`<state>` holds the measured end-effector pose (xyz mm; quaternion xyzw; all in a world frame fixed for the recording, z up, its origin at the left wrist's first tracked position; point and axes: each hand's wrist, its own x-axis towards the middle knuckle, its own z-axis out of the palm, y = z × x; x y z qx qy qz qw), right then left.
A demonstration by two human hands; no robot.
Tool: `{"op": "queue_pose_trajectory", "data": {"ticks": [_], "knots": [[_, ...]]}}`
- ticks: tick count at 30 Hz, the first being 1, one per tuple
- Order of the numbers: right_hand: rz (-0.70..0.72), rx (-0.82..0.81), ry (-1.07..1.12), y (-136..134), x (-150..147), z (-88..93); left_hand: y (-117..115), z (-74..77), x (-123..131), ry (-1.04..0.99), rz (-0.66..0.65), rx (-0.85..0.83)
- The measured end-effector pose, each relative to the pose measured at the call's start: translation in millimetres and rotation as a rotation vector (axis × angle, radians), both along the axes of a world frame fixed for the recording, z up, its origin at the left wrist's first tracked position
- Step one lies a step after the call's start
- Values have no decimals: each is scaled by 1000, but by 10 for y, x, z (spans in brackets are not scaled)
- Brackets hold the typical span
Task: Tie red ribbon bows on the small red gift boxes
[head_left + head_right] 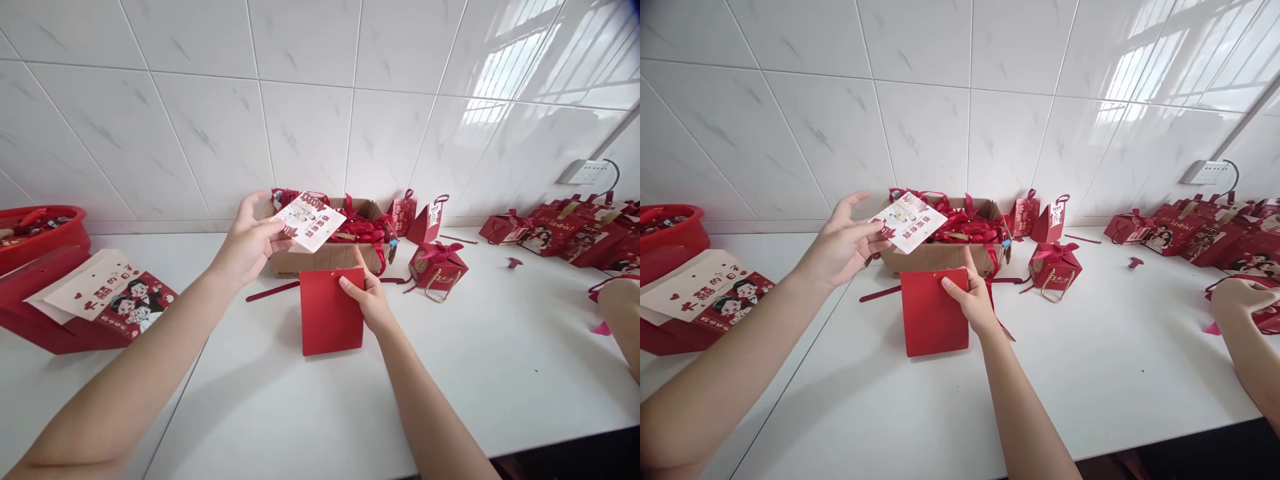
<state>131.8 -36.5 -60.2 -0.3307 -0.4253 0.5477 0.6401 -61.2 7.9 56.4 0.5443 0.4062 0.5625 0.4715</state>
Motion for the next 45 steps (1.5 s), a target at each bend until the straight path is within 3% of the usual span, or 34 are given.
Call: {"op": "queue_pose_trajectory", "data": {"ticks": [5, 11, 14, 16, 20, 23, 25, 29, 34, 35, 39, 43, 45], "knots": [[-24, 53, -49, -18, 43, -79, -113, -70, -232, 116, -141, -48], [-223, 109, -182, -85, -21, -112, -175, -79, -288, 228, -634, -237], [-261, 147, -223, -99, -67, -131, -187, -132, -196, 271, -749, -298], [-252, 180, -244, -115, -77, -148, -173, -166, -131, 321, -688, -267], [-130, 253, -274, -192, -105, -160, -103, -245, -26, 366, -349, -71], [-33, 225, -178, -258, -176, -148, -48, -335, 29, 460, -220, -35], [-2, 191, -110, -283, -233, -140, -19, -393, 52, 526, -232, -57], [54, 179, -6, -306, -293, -141, 25, -443, 44, 658, -395, -169], [-38, 125, -241, -361, -269, -139, 41, -350, -118, 830, -544, -180], [-67, 147, -291, -365, -262, -139, 23, -312, -159, 885, -544, -168], [-231, 280, -472, -340, -253, -161, -160, -144, -240, 942, -315, 37], [-258, 246, -436, -314, -270, -201, -366, -63, -168, 1071, -436, 118], [-289, 227, -431, -316, -272, -206, -411, -73, -126, 1152, -431, 163]]}}
